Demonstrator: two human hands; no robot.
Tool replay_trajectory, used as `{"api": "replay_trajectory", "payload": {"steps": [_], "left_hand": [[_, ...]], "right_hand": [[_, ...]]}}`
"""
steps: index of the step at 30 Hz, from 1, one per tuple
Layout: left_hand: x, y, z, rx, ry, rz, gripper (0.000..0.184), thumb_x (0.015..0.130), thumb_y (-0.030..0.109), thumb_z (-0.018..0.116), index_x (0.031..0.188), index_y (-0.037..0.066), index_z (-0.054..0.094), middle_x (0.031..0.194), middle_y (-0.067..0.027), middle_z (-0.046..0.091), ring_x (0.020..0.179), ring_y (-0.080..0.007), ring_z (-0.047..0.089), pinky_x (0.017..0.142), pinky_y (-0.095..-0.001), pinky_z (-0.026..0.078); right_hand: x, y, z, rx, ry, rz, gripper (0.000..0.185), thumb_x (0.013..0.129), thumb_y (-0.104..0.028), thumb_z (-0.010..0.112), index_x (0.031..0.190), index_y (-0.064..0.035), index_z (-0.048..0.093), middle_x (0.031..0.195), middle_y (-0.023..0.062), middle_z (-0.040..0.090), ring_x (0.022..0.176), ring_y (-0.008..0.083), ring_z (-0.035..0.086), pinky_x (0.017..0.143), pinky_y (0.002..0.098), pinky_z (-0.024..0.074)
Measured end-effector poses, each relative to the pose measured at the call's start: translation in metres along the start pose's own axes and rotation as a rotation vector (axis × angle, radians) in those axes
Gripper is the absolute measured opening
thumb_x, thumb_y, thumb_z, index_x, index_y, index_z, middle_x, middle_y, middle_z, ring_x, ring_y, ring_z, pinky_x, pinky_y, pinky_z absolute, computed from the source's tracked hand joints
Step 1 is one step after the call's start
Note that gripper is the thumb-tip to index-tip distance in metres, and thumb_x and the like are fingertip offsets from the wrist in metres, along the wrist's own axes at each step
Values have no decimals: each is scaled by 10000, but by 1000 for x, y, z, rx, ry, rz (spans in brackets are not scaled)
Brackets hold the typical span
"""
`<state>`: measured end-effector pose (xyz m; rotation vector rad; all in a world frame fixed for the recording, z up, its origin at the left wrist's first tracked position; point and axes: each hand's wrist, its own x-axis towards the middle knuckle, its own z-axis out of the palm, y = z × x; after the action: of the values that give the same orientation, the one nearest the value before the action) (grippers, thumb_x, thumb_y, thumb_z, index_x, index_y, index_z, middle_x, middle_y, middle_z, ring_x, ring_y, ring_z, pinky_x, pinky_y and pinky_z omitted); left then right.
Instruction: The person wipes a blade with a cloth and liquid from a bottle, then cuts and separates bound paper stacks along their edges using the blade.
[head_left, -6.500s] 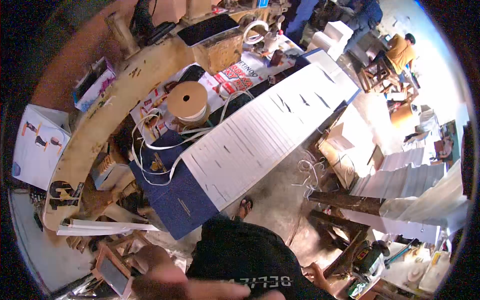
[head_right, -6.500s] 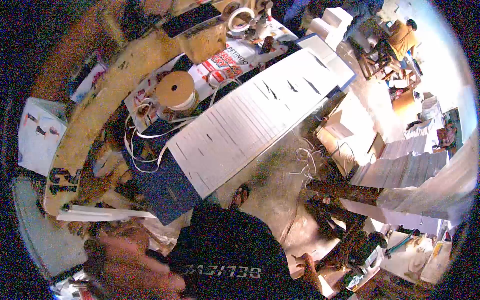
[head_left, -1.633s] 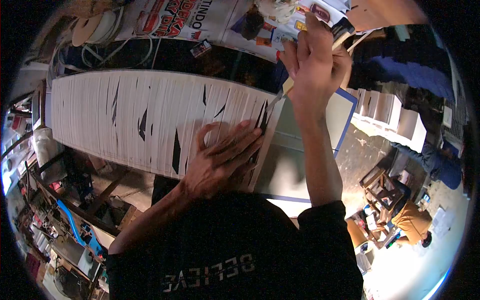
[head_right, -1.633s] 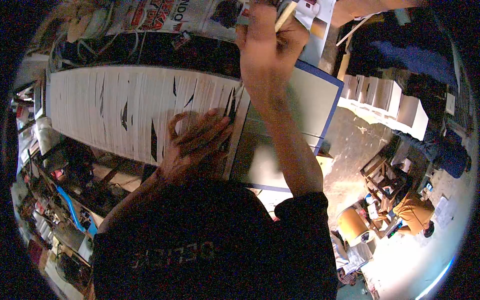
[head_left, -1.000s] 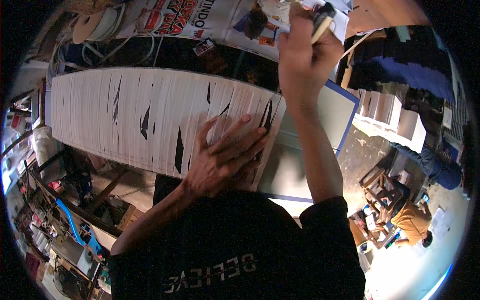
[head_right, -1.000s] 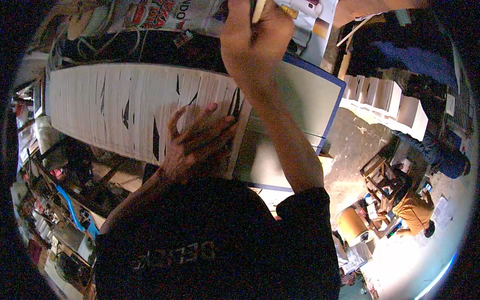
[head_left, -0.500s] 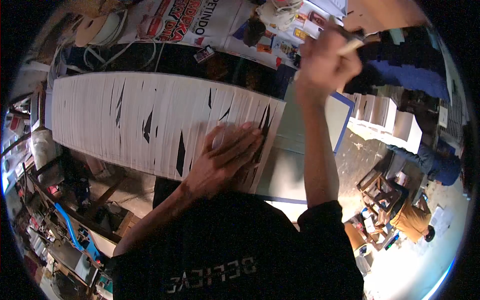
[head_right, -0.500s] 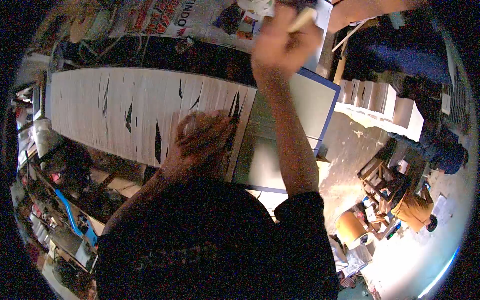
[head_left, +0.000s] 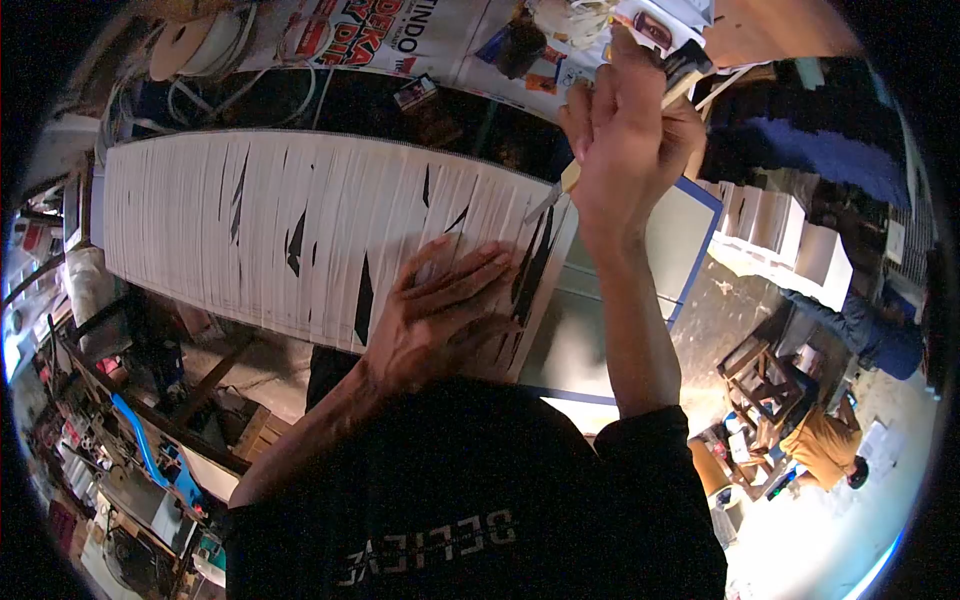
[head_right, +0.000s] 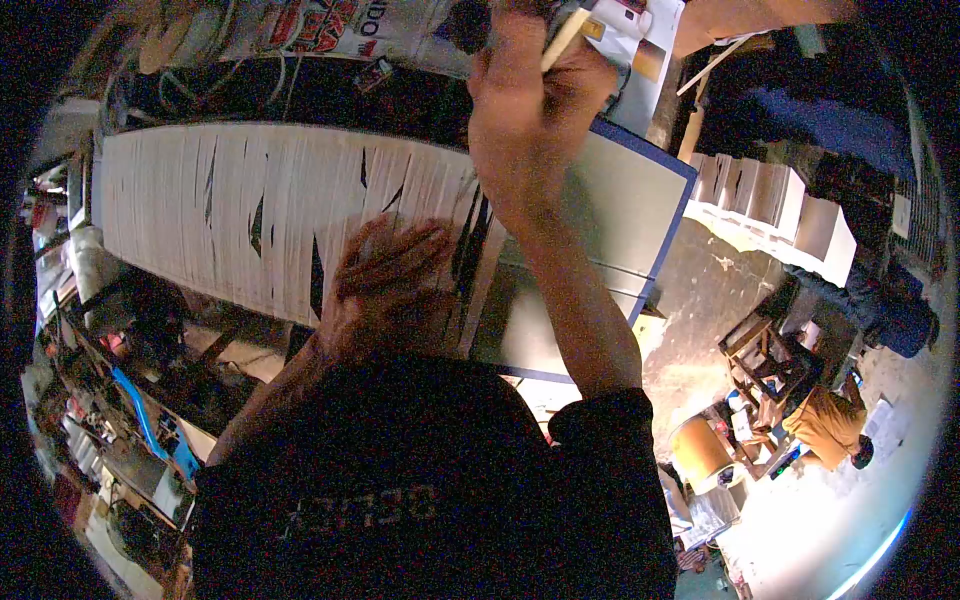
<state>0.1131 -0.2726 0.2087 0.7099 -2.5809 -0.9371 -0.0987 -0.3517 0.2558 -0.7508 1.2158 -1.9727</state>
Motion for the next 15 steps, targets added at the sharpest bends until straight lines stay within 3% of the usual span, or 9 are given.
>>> {"api": "replay_trajectory", "payload": {"steps": [6, 8, 11, 15], "left_hand": [[2, 2, -2, -11, 11, -42, 555, 791, 263, 818, 1303, 129, 650, 1476, -8, 548, 1438, -153, 421, 1232, -504, 272], [1, 0, -2, -17, -5, -42, 561, 801, 265, 813, 1315, 119, 640, 1480, -9, 544, 1437, -155, 423, 1232, -507, 267], [1, -3, 0, -39, 62, 28, 543, 821, 267, 801, 1315, 111, 640, 1478, -12, 546, 1436, -157, 424, 1236, -511, 255], [-1, -1, 3, -36, 53, -5, 527, 839, 270, 786, 1318, 108, 637, 1476, -13, 548, 1436, -160, 425, 1239, -511, 243]], "right_hand": [[8, 21, 4, -176, 99, -88, 354, 975, -176, 632, 656, -66, 526, 556, -62, 385, 476, 41, 339, 431, 239, 300], [15, 27, 2, -238, 27, -238, 352, 982, -182, 625, 666, -62, 527, 576, -67, 422, 497, 31, 366, 446, 234, 332], [22, 34, 10, -270, 123, -297, 325, 987, -142, 604, 683, -53, 533, 590, -47, 479, 512, 40, 419, 456, 244, 312], [27, 24, 13, -310, 207, -96, 337, 987, -137, 602, 669, -57, 524, 589, -47, 474, 512, 39, 409, 458, 243, 287]]}}
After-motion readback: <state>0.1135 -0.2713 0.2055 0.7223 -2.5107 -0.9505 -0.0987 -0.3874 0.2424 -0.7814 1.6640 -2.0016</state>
